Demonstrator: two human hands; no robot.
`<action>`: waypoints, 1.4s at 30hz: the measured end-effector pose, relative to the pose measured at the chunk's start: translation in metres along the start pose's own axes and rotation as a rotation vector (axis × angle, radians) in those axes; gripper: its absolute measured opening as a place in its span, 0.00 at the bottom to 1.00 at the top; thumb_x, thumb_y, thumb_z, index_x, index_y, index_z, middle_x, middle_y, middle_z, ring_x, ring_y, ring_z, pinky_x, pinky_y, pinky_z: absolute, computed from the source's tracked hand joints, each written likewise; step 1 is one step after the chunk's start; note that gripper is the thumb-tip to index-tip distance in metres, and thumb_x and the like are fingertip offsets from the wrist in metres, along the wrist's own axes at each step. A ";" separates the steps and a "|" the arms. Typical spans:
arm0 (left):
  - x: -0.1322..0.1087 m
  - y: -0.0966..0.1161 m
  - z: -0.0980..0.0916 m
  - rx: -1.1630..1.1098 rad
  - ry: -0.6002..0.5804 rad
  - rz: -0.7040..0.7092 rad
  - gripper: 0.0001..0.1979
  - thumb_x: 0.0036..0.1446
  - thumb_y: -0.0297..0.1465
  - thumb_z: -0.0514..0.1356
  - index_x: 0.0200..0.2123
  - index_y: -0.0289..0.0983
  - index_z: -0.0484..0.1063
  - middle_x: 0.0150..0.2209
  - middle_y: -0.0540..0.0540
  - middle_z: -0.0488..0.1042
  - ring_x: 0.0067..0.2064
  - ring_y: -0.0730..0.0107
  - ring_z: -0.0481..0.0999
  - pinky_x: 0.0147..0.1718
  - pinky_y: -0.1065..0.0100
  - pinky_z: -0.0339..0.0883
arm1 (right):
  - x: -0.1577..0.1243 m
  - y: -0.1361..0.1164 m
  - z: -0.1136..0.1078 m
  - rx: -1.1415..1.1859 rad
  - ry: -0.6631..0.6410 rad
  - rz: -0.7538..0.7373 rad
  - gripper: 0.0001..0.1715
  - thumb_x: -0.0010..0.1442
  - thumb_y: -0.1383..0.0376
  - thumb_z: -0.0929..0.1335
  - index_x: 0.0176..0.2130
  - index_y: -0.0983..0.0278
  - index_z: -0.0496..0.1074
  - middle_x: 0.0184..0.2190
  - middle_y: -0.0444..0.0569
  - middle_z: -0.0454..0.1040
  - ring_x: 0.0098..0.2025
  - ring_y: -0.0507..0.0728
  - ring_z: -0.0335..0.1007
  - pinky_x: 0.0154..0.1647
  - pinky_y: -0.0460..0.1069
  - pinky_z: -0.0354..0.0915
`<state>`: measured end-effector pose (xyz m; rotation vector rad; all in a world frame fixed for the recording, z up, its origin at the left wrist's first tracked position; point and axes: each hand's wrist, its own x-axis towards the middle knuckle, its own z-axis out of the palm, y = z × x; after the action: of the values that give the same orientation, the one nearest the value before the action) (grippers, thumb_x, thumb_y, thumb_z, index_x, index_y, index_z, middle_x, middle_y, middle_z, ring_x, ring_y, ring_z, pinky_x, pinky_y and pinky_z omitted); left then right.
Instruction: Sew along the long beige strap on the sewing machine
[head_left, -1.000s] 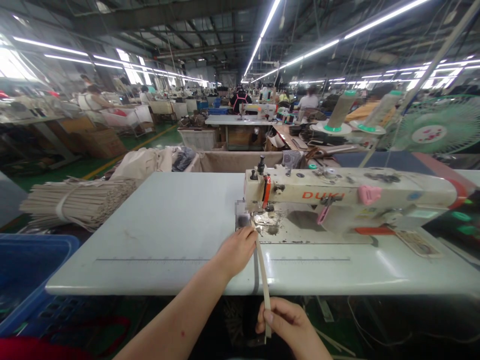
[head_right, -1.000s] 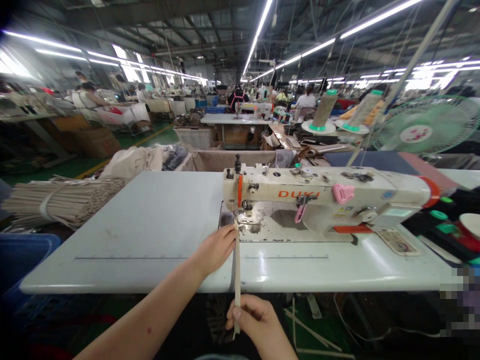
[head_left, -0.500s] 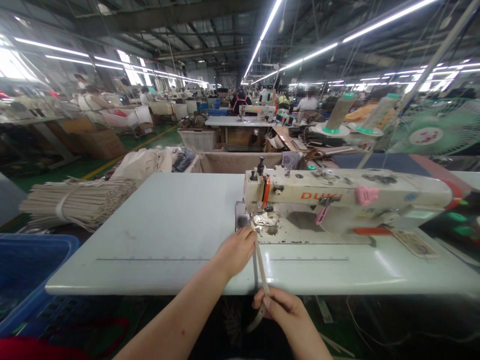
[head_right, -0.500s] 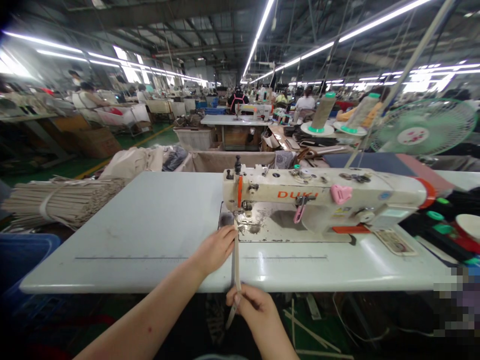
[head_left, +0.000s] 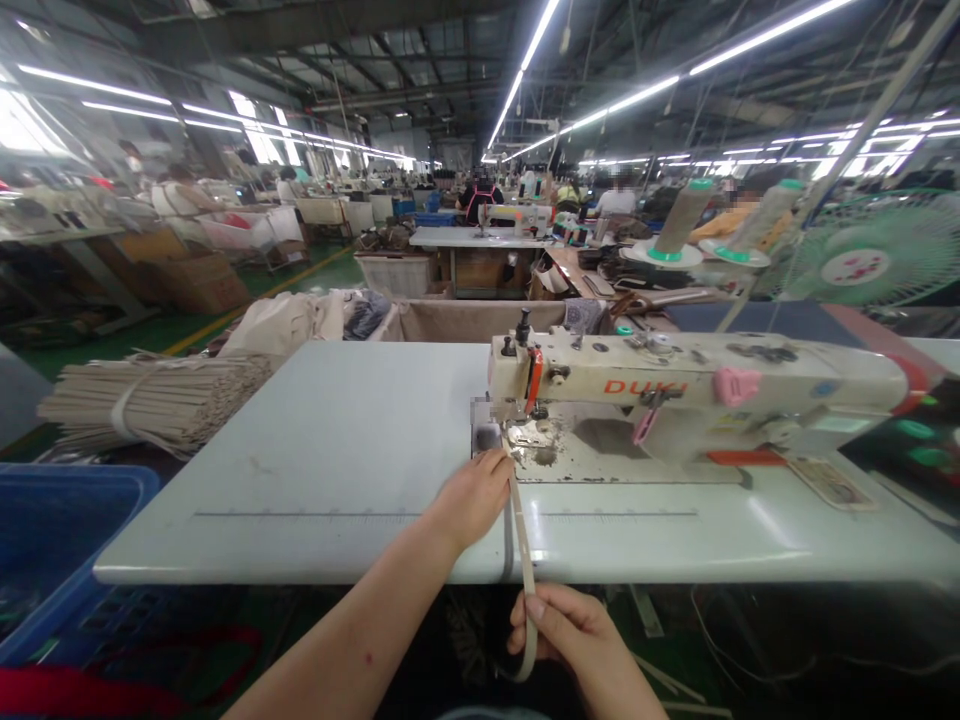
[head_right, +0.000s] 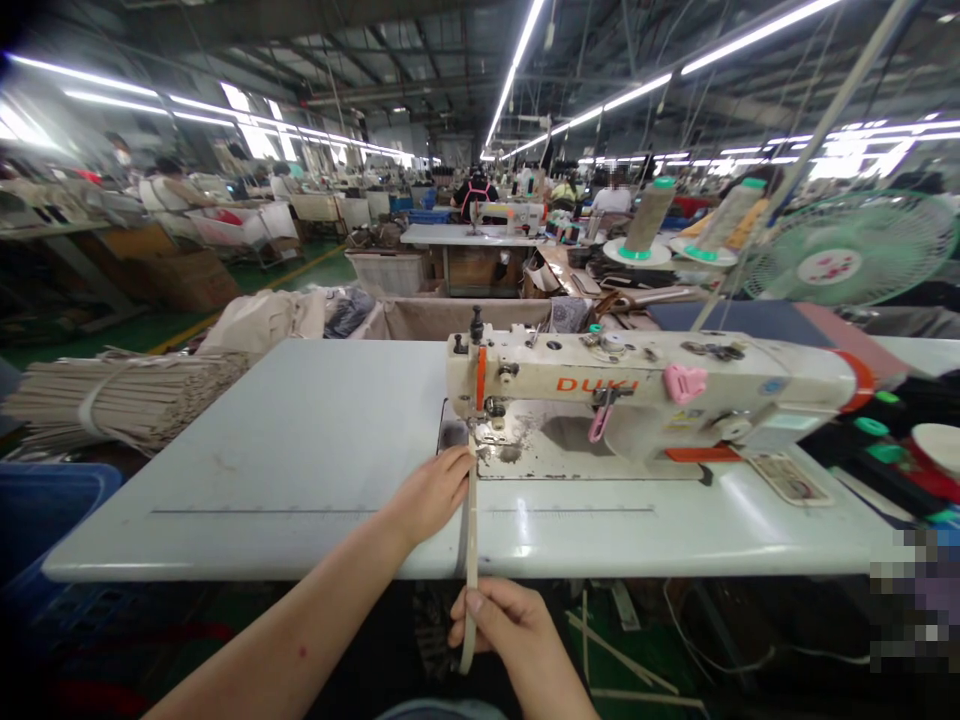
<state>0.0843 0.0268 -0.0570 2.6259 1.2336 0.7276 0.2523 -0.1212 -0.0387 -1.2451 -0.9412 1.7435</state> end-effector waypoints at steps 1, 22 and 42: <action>0.000 0.000 0.000 0.003 -0.003 0.002 0.09 0.65 0.24 0.55 0.46 0.40 0.68 0.52 0.41 0.72 0.55 0.59 0.75 0.58 0.56 0.71 | -0.001 0.000 0.000 0.002 -0.007 0.000 0.28 0.56 0.43 0.76 0.32 0.66 0.81 0.27 0.51 0.80 0.31 0.56 0.74 0.37 0.49 0.69; 0.000 -0.001 0.002 -0.003 0.000 0.006 0.10 0.67 0.25 0.54 0.50 0.39 0.67 0.55 0.40 0.71 0.57 0.57 0.74 0.59 0.54 0.70 | 0.002 0.003 -0.010 -0.093 -0.036 -0.026 0.27 0.56 0.43 0.75 0.28 0.65 0.82 0.26 0.51 0.80 0.31 0.57 0.73 0.35 0.49 0.66; 0.000 -0.001 0.004 0.027 0.007 0.007 0.11 0.66 0.24 0.55 0.51 0.38 0.66 0.56 0.39 0.71 0.58 0.56 0.74 0.60 0.54 0.70 | 0.019 0.027 -0.024 -0.108 -0.156 -0.128 0.26 0.59 0.44 0.74 0.30 0.65 0.80 0.24 0.49 0.78 0.27 0.53 0.68 0.32 0.48 0.63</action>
<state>0.0858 0.0282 -0.0609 2.6528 1.2457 0.7262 0.2666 -0.1120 -0.0759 -1.1018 -1.1939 1.7266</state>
